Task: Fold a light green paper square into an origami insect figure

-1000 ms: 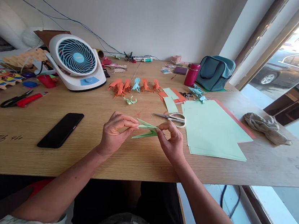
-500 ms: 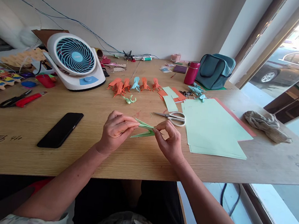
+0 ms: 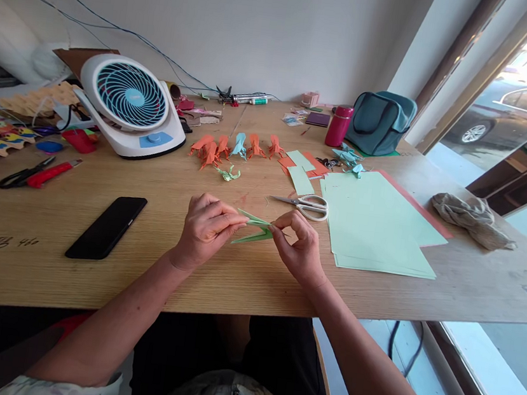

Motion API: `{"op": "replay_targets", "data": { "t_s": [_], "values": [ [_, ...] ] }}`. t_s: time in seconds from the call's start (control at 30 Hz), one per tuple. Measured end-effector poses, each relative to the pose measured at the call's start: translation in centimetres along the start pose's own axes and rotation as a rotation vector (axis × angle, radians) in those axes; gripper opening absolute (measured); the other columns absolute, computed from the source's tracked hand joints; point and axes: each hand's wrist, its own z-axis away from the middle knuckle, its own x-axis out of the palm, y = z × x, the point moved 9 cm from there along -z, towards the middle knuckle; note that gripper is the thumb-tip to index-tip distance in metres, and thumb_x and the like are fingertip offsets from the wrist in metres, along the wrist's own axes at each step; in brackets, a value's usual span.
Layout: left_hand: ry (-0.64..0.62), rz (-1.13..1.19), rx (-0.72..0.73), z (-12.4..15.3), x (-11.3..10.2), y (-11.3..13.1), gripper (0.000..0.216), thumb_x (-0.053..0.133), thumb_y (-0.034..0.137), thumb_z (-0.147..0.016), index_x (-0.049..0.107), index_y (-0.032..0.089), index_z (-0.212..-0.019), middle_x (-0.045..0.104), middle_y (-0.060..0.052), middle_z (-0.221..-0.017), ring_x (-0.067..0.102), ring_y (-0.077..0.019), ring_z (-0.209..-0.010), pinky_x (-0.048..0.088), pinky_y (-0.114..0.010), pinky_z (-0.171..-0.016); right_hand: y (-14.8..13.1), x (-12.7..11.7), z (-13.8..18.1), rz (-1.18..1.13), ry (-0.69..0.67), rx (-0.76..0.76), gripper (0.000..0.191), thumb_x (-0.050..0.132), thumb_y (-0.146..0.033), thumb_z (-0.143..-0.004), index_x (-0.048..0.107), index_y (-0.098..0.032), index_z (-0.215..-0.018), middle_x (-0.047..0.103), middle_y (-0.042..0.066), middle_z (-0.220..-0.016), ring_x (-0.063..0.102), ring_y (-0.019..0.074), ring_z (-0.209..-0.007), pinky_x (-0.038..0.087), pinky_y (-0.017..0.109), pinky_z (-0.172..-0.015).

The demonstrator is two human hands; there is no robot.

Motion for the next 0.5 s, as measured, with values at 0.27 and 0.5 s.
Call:
{"op": "replay_targets", "data": {
  "t_s": [0.27,0.5],
  "values": [
    [-0.001,-0.008,0.03,-0.03,0.14,0.42,0.009,0.065,0.029,-0.095,0.074,0.027,-0.095,0.073,-0.001,-0.086,0.056,-0.0188,-0.085,0.037,-0.038,-0.082,-0.24,0.12,-0.07,-0.006,-0.007,-0.021,0.013,0.062,-0.023,-0.093,0.057,-0.024,-0.081,0.062,0.001,-0.077,0.058,0.0178,-0.071,0.047,0.035,-0.068],
    [-0.03,-0.007,-0.001,-0.01,0.58,0.27,0.019,0.061,0.033,-0.097,0.073,0.025,-0.086,0.07,-0.001,-0.078,0.054,-0.019,-0.081,0.037,-0.039,-0.081,-0.34,0.13,-0.19,0.014,-0.009,-0.022,0.014,0.063,-0.026,-0.093,0.057,-0.024,-0.079,0.063,0.001,-0.076,0.059,0.0177,-0.07,0.048,0.035,-0.067]
  ]
}}
